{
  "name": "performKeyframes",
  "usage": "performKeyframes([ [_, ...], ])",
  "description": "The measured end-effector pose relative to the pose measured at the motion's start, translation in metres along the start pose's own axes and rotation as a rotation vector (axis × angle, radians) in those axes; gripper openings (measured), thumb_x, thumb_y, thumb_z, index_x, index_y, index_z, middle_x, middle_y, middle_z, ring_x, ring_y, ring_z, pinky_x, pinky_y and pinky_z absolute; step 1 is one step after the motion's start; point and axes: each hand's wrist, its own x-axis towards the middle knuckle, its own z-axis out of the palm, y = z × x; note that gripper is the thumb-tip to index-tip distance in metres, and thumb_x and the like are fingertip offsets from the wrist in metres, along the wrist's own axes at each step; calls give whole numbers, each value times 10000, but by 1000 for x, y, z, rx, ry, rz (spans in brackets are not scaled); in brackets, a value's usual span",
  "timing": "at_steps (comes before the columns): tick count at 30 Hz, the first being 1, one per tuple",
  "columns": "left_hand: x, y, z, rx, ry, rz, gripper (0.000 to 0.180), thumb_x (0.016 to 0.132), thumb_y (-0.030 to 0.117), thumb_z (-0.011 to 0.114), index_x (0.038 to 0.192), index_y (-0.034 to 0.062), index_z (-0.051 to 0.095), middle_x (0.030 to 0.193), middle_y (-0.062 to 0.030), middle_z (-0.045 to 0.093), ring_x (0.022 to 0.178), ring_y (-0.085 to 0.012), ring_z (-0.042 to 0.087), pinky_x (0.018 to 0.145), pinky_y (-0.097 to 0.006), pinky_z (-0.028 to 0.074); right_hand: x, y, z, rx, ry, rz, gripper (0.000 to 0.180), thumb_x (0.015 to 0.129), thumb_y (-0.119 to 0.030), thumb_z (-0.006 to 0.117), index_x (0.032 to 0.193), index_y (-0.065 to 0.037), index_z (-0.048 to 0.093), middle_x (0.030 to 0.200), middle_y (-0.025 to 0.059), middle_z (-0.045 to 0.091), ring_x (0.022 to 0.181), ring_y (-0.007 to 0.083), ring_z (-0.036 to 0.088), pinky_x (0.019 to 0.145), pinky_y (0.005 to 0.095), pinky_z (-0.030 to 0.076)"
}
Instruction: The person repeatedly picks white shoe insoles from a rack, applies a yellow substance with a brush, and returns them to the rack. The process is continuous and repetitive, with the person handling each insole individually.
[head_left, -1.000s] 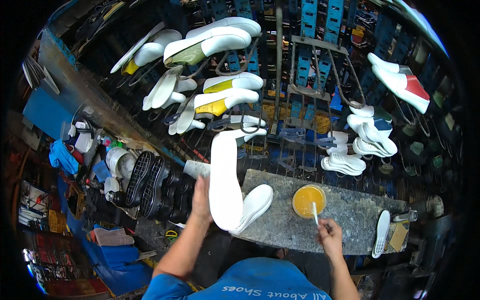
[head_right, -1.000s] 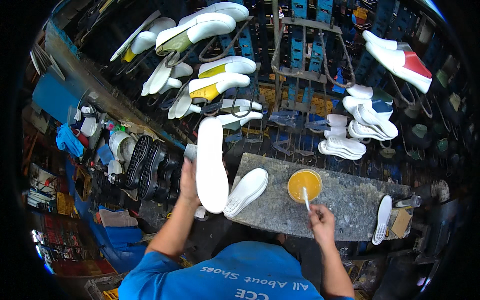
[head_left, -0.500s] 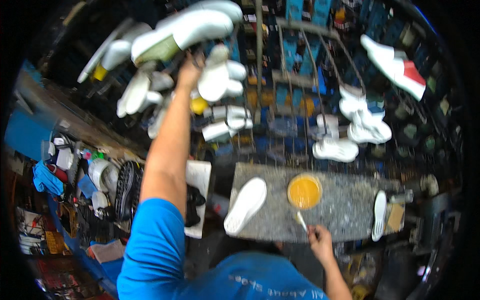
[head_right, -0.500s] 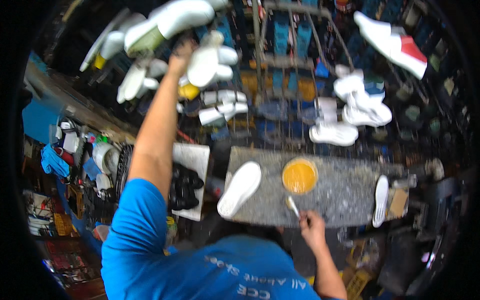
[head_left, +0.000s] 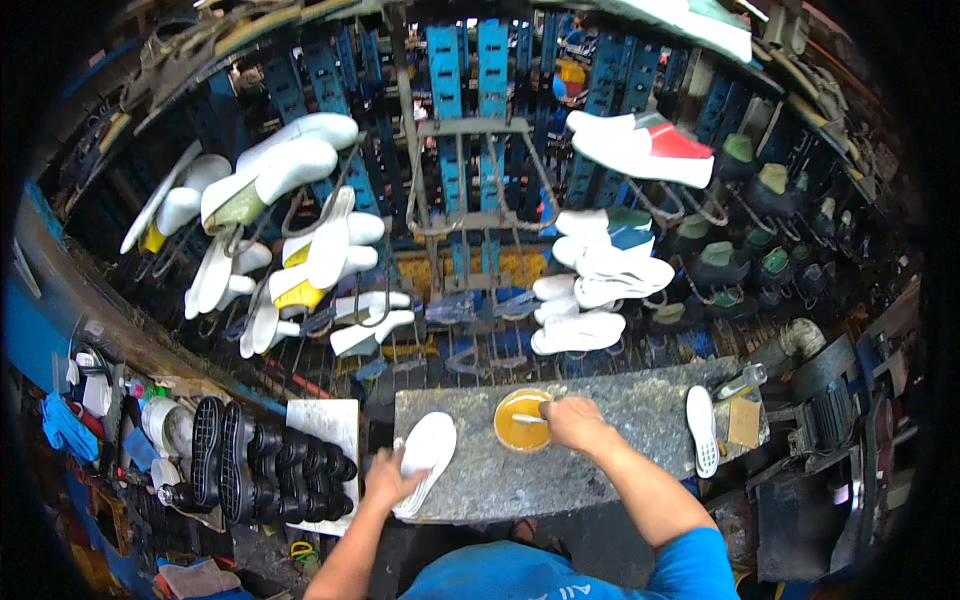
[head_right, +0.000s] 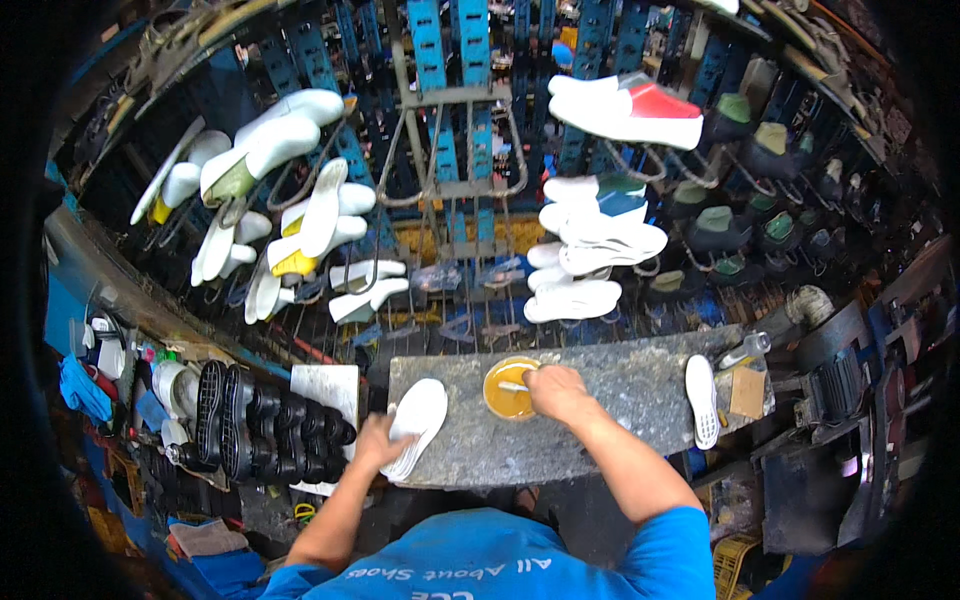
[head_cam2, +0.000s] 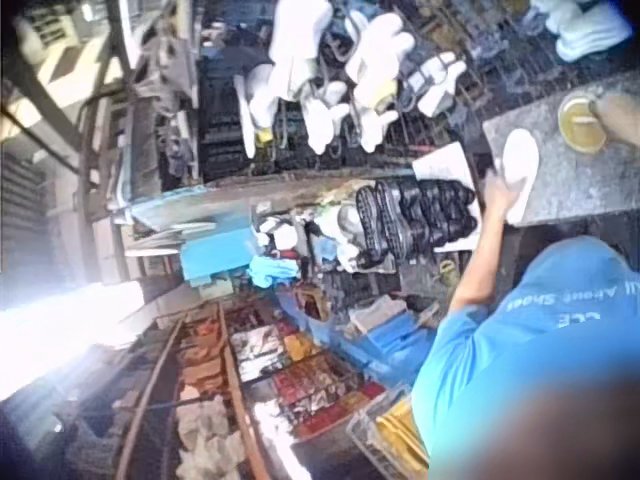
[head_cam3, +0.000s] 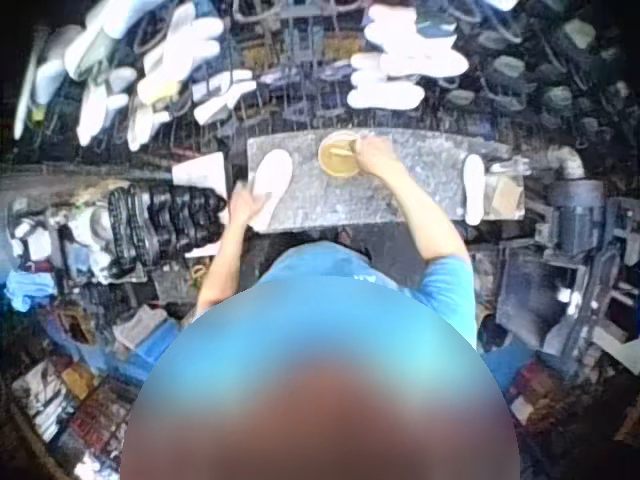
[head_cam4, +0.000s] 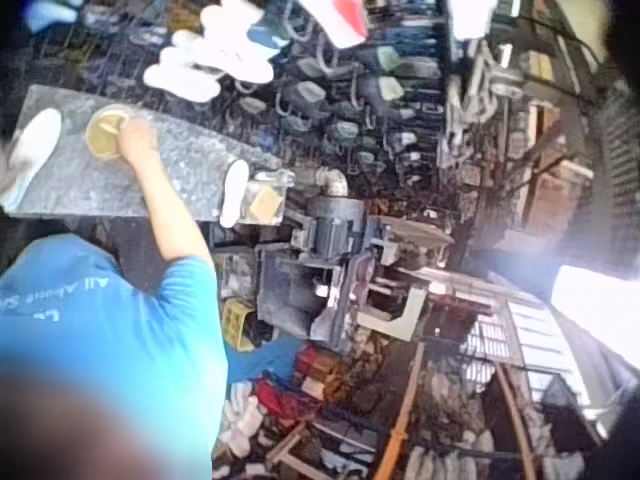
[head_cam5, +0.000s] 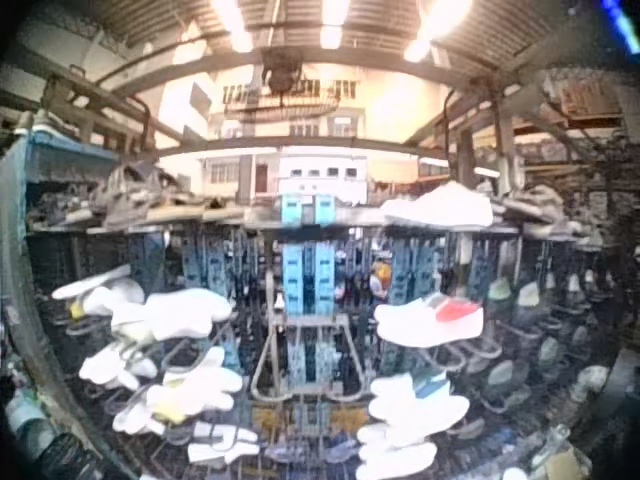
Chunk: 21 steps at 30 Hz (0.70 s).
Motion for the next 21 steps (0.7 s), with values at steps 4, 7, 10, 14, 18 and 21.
performKeyframes([
  [4,-32,-8,41,-12,55,-35,970,870,507,914,1637,7,592,1374,-324,699,1189,-524,746,1021,-575,608,-46,14,28,189,-6,-14,320,930,-111,726,1232,-100,832,1122,252,840,1064,432,826,931,578,659],
  [7,-23,-7,38,-86,183,-108,911,887,411,899,1643,10,586,1321,-311,732,1166,-504,759,1016,-581,605,-53,23,55,425,296,36,281,945,-108,699,1200,-90,817,1073,258,823,1025,466,807,905,592,641],
  [10,-21,-3,29,-32,216,-78,859,905,398,890,1611,-3,608,1286,-304,748,1174,-486,763,1016,-571,608,-54,29,80,640,523,150,284,980,-120,663,1223,-95,810,1073,274,807,1009,487,788,897,595,626],
  [14,-23,5,33,118,156,-97,760,879,364,933,1486,-19,682,1304,-303,744,1217,-463,751,1058,-529,598,-73,20,114,585,48,-48,295,988,-142,702,1253,-69,808,1080,241,826,964,444,808,892,564,629],
  [18,-15,-13,45,-92,147,-184,594,844,363,954,1286,-1,798,1227,-265,802,1179,-442,778,1058,-526,596,-85,12,131,1029,188,24,258,1059,-104,688,1286,-17,773,911,140,805,731,259,764,699,456,617],
  [21,-13,-31,47,-596,97,-285,348,891,206,895,1140,-16,797,1044,-206,836,1038,-384,821,937,-487,618,-76,17,128,1198,216,174,241,1100,-49,647,1315,-10,748,992,103,792,729,186,744,613,347,601],
])
